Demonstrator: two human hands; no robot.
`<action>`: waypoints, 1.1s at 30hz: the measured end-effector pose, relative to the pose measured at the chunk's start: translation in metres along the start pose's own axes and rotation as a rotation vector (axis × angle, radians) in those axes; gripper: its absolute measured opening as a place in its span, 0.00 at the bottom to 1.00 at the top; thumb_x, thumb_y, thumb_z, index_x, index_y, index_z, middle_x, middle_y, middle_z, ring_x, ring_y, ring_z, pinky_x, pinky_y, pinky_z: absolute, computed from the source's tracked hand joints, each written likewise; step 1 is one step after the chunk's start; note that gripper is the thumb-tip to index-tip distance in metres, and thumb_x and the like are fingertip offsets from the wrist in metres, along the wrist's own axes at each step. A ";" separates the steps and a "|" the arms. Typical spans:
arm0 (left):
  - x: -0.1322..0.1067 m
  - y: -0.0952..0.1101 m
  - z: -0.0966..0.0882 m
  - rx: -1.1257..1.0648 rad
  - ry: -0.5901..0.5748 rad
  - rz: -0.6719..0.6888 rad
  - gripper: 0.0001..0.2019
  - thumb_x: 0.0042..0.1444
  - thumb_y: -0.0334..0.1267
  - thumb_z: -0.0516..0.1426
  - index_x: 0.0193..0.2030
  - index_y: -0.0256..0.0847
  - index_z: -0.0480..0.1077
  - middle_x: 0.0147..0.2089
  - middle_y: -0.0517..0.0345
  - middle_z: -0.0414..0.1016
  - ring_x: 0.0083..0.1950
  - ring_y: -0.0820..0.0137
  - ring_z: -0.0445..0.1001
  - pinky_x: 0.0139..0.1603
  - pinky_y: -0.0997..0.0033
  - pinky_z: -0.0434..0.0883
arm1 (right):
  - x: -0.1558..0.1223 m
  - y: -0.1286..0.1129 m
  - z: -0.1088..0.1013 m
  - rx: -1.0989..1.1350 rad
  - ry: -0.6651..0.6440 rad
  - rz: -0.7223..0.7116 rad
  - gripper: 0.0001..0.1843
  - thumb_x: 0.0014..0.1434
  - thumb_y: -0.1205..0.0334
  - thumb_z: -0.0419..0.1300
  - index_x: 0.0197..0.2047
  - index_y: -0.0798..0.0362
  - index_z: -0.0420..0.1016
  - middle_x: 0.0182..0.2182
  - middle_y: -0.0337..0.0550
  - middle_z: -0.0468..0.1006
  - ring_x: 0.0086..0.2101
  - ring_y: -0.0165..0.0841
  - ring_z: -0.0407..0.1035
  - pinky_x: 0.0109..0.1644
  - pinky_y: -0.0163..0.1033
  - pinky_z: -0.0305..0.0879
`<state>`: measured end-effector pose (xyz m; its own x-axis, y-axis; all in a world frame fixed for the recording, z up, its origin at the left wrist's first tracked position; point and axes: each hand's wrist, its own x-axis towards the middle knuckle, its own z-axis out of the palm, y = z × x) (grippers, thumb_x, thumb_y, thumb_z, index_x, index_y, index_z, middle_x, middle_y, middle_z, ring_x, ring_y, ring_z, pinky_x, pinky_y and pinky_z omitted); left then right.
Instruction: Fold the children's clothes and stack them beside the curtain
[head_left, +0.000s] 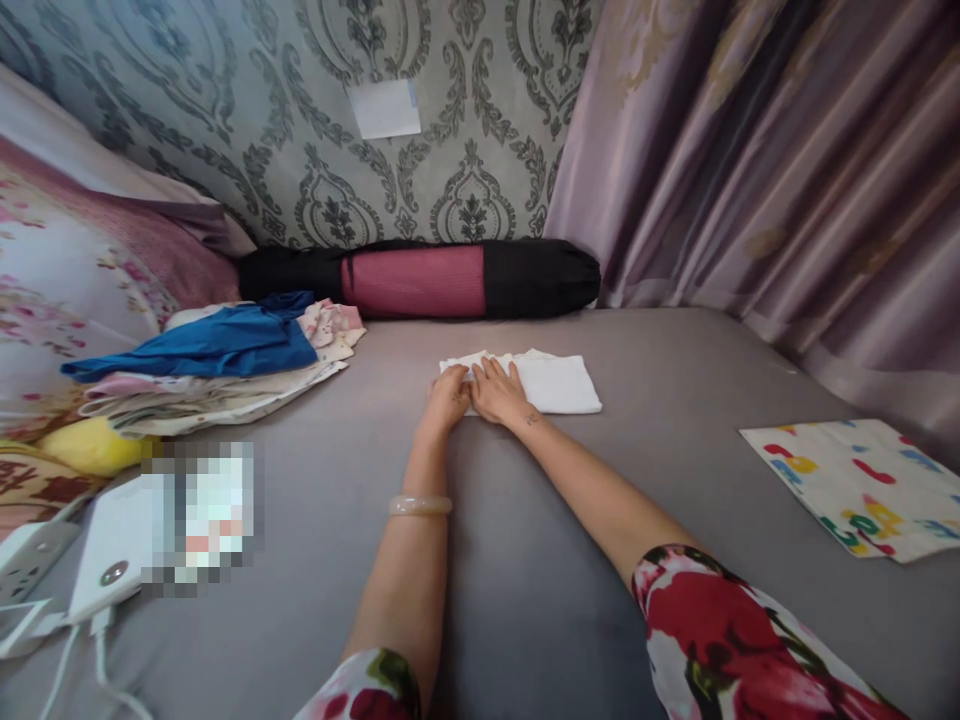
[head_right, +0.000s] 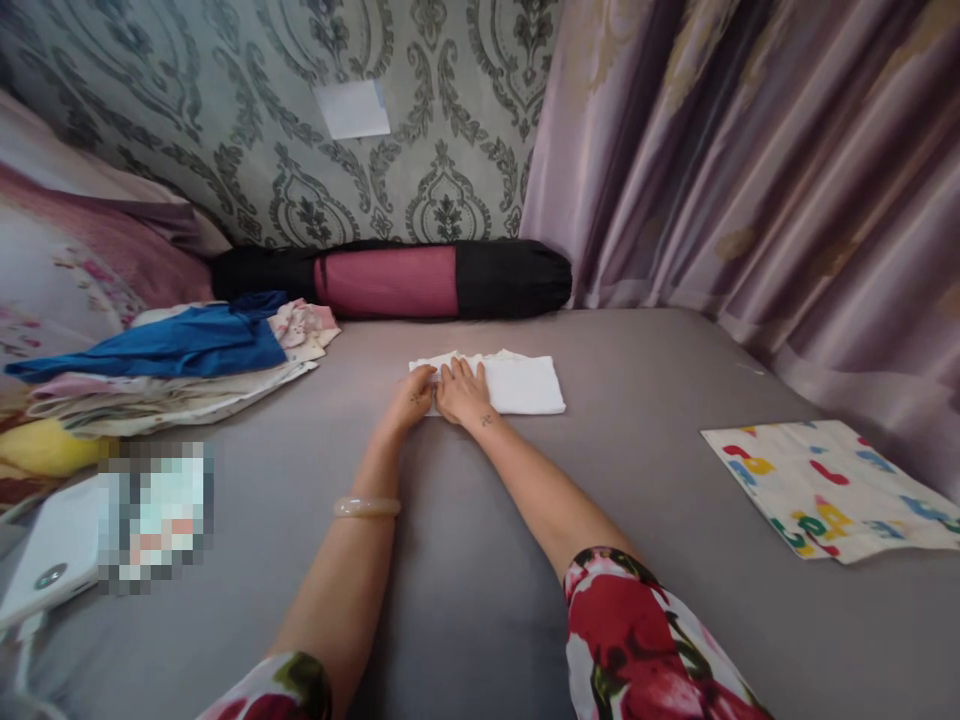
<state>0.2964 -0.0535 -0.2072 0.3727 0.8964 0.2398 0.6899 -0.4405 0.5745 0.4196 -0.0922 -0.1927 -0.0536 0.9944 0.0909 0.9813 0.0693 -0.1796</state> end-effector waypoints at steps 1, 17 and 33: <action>-0.001 0.001 0.001 0.030 -0.031 0.002 0.18 0.58 0.27 0.49 0.54 0.39 0.68 0.61 0.47 0.68 0.63 0.64 0.65 0.64 0.60 0.61 | 0.000 0.000 0.001 0.001 0.007 0.000 0.29 0.68 0.57 0.39 0.67 0.60 0.56 0.67 0.56 0.54 0.66 0.44 0.45 0.67 0.57 0.35; -0.010 0.037 -0.005 0.361 -0.125 0.066 0.13 0.63 0.32 0.46 0.51 0.40 0.65 0.61 0.47 0.67 0.66 0.62 0.59 0.67 0.51 0.52 | -0.012 0.032 -0.015 0.032 -0.011 0.086 0.29 0.69 0.55 0.38 0.68 0.58 0.55 0.68 0.54 0.51 0.67 0.43 0.44 0.67 0.58 0.38; -0.009 0.043 0.012 0.412 -0.196 0.000 0.25 0.68 0.46 0.37 0.65 0.38 0.58 0.70 0.47 0.56 0.71 0.60 0.51 0.69 0.51 0.48 | -0.021 0.053 -0.018 0.084 -0.036 0.113 0.30 0.69 0.55 0.35 0.70 0.56 0.51 0.69 0.50 0.49 0.67 0.41 0.42 0.68 0.58 0.36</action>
<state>0.3306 -0.0807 -0.1943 0.4561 0.8876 0.0645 0.8643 -0.4591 0.2056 0.4762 -0.1106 -0.1865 0.0487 0.9984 0.0304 0.9625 -0.0388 -0.2685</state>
